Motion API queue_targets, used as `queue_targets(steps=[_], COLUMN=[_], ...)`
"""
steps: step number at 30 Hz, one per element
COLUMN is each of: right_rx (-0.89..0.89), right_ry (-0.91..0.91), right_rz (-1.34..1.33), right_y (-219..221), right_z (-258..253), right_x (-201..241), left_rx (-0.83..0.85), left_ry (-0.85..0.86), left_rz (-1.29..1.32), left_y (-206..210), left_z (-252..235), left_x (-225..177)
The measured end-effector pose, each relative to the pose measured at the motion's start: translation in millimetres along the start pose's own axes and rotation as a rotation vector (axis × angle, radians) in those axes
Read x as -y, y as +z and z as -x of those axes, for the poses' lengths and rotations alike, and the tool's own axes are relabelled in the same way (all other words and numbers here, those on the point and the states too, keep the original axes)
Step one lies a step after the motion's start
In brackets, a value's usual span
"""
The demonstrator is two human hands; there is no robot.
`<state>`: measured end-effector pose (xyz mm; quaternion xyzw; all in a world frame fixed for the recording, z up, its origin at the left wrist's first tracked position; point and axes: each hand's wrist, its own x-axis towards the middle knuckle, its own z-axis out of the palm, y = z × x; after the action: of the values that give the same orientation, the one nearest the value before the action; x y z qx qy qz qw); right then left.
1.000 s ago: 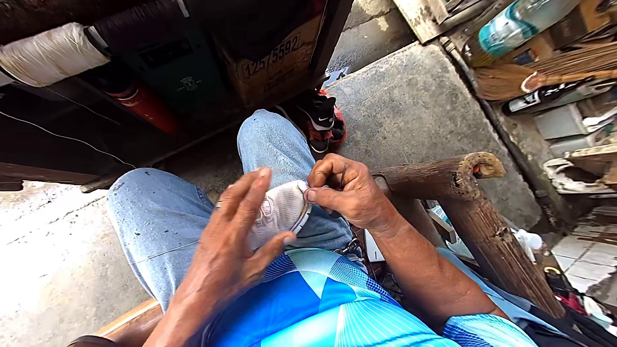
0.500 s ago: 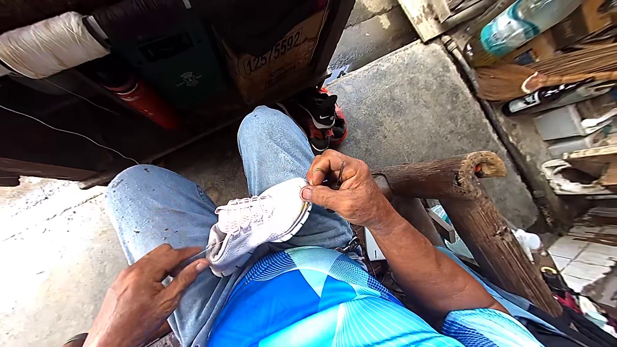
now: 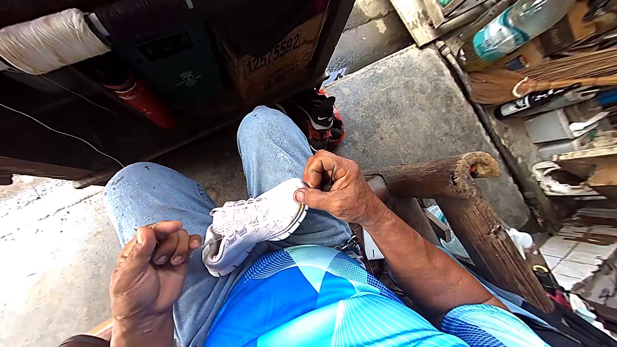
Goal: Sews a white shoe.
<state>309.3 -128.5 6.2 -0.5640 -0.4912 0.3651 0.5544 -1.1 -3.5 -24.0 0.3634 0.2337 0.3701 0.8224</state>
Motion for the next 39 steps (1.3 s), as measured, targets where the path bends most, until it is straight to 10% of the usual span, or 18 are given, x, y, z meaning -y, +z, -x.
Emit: queue_targets(steps=[15,21,29,34,39], right_rx=[0.028,0.029,-0.174,-0.237,0.097], right_ry=[0.046,0.201,0.224,0.088,-0.100], right_rz=[-0.048,-0.610,0.528,0.582,0.458], right_y=[0,-26,-52,-41,10], right_z=[3,14,35,39,30], right_x=[-5,-11,-15,13,48], left_rx=[-0.085,0.280,0.575,0.734,0.808], left_ry=[0.021,0.112,0.149,0.087,0.093], left_rz=[-0.060,-1.044,-1.474,-1.278,-1.205], left_y=[-11,-8,20,36,53], left_z=[-3,5,2,3,-1], left_x=[-9,-14,-7,-9,-6])
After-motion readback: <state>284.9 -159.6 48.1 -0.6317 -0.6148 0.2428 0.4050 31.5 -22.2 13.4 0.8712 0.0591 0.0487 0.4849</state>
